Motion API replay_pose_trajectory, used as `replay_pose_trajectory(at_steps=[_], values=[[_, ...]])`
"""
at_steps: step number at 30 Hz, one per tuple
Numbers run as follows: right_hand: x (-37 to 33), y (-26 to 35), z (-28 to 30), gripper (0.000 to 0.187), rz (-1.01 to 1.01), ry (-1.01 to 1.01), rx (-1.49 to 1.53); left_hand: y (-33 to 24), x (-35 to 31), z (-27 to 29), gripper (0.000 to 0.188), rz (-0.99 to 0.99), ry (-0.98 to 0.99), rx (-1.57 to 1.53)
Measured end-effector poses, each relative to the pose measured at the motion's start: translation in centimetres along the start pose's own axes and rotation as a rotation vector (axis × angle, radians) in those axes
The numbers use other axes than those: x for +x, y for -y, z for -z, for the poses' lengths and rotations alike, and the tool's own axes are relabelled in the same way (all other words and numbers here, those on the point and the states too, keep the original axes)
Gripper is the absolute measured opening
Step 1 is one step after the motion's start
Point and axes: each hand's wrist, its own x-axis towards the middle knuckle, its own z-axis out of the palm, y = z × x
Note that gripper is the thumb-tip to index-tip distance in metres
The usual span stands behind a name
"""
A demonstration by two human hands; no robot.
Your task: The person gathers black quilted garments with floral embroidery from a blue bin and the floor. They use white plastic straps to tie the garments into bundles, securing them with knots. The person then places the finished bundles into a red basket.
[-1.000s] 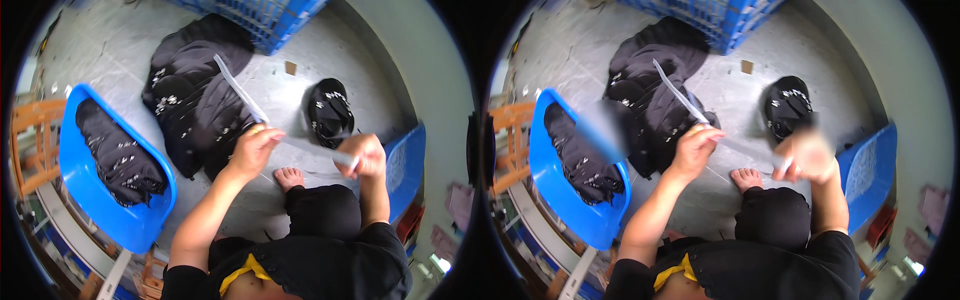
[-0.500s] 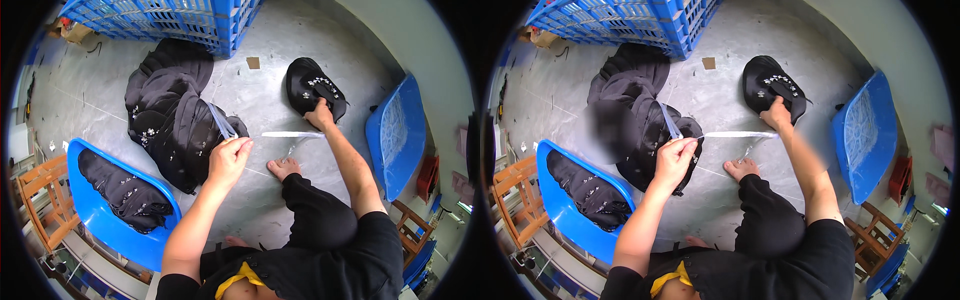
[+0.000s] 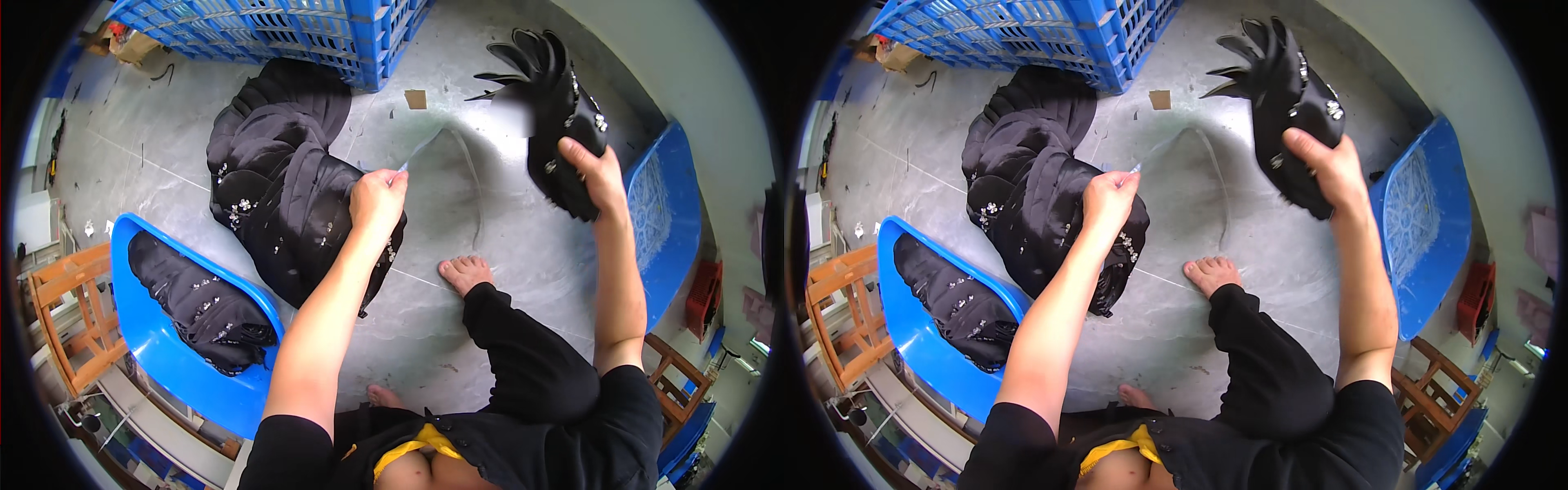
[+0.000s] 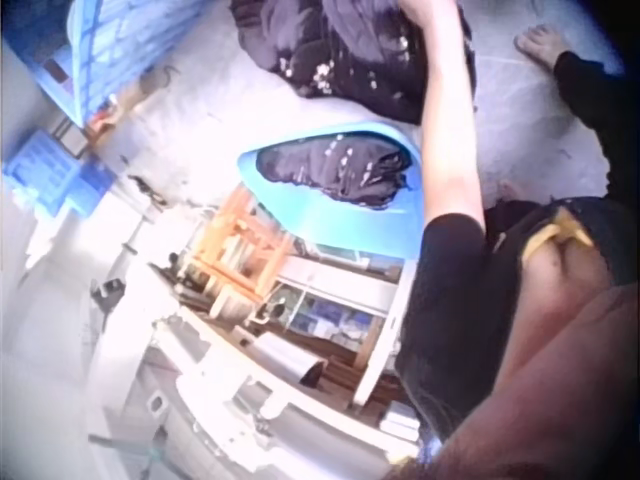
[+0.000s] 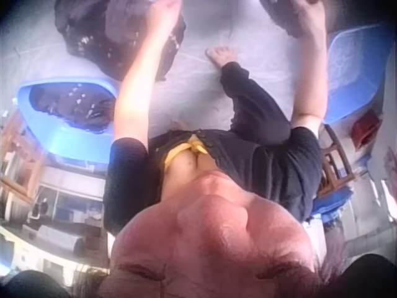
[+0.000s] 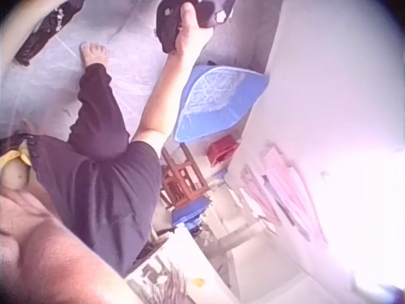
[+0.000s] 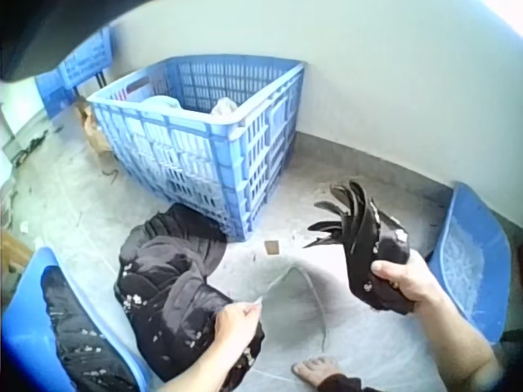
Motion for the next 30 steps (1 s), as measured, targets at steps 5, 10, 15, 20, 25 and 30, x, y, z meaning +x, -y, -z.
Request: replay_pose_trajectory(at_steps=[5,10,15,20,25,30], values=[[-3.5,-3.4,-7.3,0.047,-0.239,0.288,0.058,-0.7,-3.0,-3.3,0.023,-0.189,0.129,-0.243],[-2.6,-9.4,-7.4,0.047,-0.516,0.548,0.220,0.1,-6.3,-2.6,0.022,-0.194,0.281,-0.006],[-3.7,-8.9,-7.0,0.050,-0.469,0.562,0.258,0.7,-7.6,-2.4,0.015,-0.294,0.270,0.153],[-4.0,-9.2,-6.9,0.054,-0.395,0.580,0.285,-1.7,-8.1,-1.4,0.013,-0.369,0.070,-0.019],[-2.9,-9.7,-6.8,0.059,-0.183,0.799,-0.049,-0.1,-8.8,-1.8,0.014,-0.345,0.210,0.113],[-2.4,-9.0,-6.1,0.069,-0.139,0.789,-0.180,0.3,-9.2,-2.7,0.023,-0.446,0.146,0.124]])
